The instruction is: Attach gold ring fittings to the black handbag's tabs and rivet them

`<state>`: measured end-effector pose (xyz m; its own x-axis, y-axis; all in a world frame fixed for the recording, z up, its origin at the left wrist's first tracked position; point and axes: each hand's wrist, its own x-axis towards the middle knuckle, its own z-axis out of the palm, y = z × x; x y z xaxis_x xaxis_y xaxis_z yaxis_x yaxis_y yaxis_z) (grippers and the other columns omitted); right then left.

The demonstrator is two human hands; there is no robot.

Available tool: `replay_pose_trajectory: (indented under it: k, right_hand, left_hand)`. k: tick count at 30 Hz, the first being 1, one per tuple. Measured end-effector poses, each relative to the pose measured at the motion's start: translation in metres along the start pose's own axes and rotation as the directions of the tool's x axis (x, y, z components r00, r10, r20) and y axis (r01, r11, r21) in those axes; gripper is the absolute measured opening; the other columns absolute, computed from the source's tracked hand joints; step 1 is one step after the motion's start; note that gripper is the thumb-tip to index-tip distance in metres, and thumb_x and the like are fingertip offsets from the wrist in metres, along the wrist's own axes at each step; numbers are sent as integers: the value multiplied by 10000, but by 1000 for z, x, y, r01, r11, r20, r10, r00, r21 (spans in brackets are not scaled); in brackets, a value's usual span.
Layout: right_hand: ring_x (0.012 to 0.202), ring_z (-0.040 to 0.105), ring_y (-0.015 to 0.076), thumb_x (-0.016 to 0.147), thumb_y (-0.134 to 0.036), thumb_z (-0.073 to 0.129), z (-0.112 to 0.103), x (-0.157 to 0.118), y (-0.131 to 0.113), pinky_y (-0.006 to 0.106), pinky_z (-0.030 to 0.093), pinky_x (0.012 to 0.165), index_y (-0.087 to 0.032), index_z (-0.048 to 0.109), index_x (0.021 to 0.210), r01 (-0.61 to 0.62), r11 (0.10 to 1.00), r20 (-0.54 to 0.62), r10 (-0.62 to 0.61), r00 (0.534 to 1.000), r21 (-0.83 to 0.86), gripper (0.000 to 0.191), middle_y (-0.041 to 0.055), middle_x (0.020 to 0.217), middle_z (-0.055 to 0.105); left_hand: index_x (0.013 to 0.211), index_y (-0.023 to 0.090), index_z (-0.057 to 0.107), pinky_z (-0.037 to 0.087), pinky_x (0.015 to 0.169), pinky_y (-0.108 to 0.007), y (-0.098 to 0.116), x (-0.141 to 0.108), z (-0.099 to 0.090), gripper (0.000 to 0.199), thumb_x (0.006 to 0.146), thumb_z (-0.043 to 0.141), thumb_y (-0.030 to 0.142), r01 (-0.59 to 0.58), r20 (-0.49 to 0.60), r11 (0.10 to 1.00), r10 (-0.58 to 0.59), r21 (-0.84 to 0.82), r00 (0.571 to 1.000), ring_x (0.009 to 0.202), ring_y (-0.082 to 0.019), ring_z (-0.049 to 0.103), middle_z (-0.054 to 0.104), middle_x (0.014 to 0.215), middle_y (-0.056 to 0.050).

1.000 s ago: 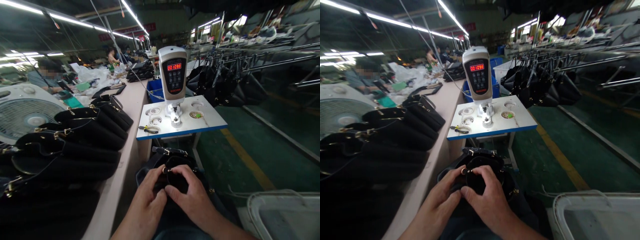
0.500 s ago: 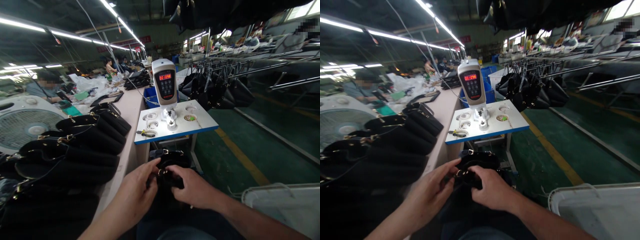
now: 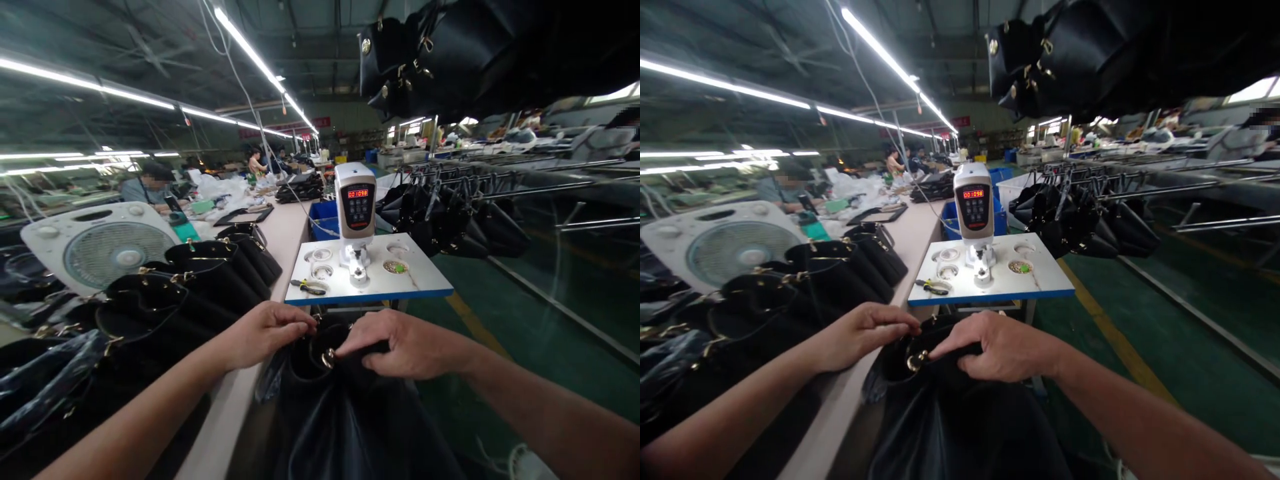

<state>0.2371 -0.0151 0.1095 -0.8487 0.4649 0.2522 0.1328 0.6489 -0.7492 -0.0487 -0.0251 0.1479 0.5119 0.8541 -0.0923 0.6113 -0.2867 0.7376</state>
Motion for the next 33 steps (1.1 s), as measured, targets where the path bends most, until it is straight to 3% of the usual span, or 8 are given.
replay_pose_trajectory:
  k: [6,9,12,17,19,22,28,33]
  right_hand:
    - [991,698,160,898,-20,556,13,-18,42,356,459,1003,-235,809,998,115,988,-99,-126,987,-106,346,22,1004,795]
    - [1094,668,194,899,-51,568,23,-38,70,398,444,1042,-229,789,825,40,996,-226,-57,972,-76,294,35,1023,781]
    - [1005,681,186,841,-37,563,32,-56,89,357,514,928,-205,701,648,-123,992,-347,125,929,26,290,31,997,762]
    - [951,678,181,771,-21,519,48,-76,104,356,518,908,-209,693,700,-244,969,-419,203,885,-47,266,30,948,743]
    - [970,685,183,835,-65,519,53,-80,106,353,518,912,-219,740,883,-340,939,-479,277,833,-47,274,33,974,755]
    - [950,695,170,934,-188,550,54,-81,107,326,524,866,-230,716,1152,-501,865,-489,436,755,-2,276,29,1042,763]
    - [1118,612,275,850,-310,758,55,-74,107,446,448,969,-214,696,1211,-527,704,-338,407,849,-475,378,83,1178,714]
    - [1126,593,274,915,-254,701,51,-75,114,445,422,911,-239,706,1187,-469,645,-210,439,874,-603,272,77,1170,707]
  left_hand:
    - [1189,266,775,472,632,-223,-6,2,31,401,808,749,388,13,242,956,-87,293,966,736,-176,700,791,870,-8]
    - [1160,243,782,438,579,-225,-31,13,68,422,789,778,444,33,311,992,-70,122,948,658,-166,667,756,785,-5]
    - [1103,199,784,448,580,-243,-62,28,116,404,925,607,515,95,339,987,-45,-133,940,616,-161,638,725,754,-21]
    - [1067,167,780,495,764,-286,-93,56,187,386,862,703,485,25,41,953,-14,-302,999,861,-197,644,731,975,-73]
    - [1056,143,751,486,691,-278,-97,65,203,421,882,661,516,98,59,900,-81,-426,995,783,-175,618,698,900,-61]
    - [993,137,672,423,545,-229,-99,78,217,375,907,601,495,209,129,794,-165,-570,978,638,-125,565,621,794,-14]
    - [989,178,566,391,516,-236,-101,100,232,243,828,650,339,216,14,808,-250,-548,968,576,-108,540,580,821,21]
    - [965,172,647,335,633,-273,-104,112,237,335,693,815,272,189,-124,882,-266,-432,956,675,-123,444,564,781,38]
